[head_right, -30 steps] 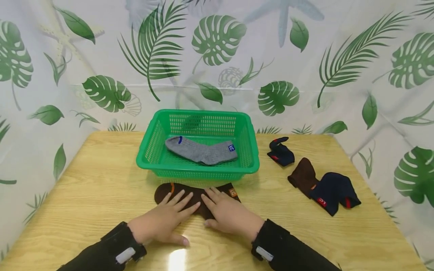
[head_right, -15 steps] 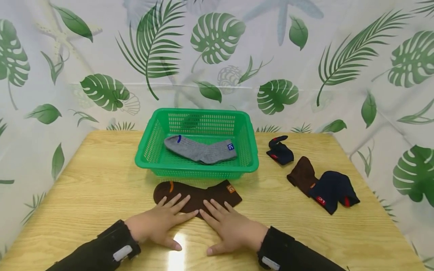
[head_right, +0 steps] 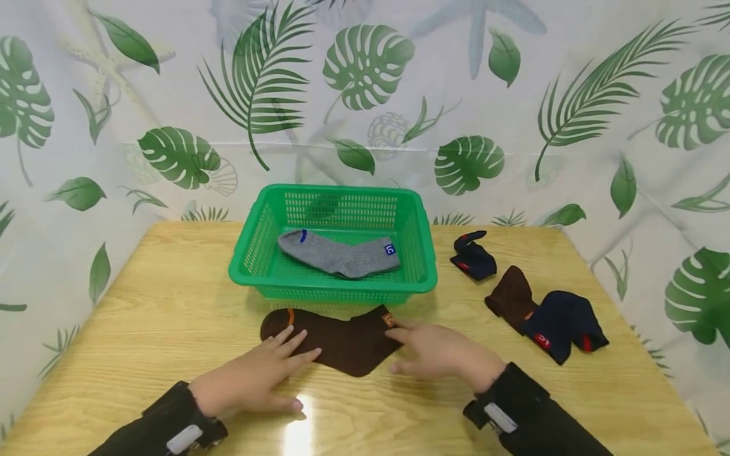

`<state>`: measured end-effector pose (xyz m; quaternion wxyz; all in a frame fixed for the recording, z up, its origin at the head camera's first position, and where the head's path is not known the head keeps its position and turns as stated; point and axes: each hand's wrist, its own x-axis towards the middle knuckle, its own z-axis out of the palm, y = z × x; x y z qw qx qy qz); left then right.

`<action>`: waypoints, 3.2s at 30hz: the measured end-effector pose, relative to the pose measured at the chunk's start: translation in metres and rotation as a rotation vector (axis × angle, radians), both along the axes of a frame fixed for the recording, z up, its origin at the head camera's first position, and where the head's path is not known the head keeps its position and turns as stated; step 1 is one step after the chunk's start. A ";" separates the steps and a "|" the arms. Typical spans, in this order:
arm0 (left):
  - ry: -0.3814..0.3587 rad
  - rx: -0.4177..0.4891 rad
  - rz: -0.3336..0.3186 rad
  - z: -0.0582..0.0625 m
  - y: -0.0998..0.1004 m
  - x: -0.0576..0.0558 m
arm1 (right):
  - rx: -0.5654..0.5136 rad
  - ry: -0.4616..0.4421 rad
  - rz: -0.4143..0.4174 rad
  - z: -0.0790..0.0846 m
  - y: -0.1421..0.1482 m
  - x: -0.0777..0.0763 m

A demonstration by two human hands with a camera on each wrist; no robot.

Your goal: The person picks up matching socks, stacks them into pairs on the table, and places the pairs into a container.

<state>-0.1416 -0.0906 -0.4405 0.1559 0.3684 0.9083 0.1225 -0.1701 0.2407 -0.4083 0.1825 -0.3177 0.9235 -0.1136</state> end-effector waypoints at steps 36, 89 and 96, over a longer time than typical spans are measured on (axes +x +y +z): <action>0.179 0.253 0.137 0.002 -0.050 0.008 | -0.011 0.260 -0.542 0.007 0.102 -0.028; -0.281 0.690 0.601 -0.003 -0.018 -0.014 | -0.295 -0.392 -0.121 0.008 -0.004 0.003; 0.080 0.402 0.598 -0.007 -0.027 -0.012 | -0.226 -0.137 -0.211 -0.006 -0.005 0.002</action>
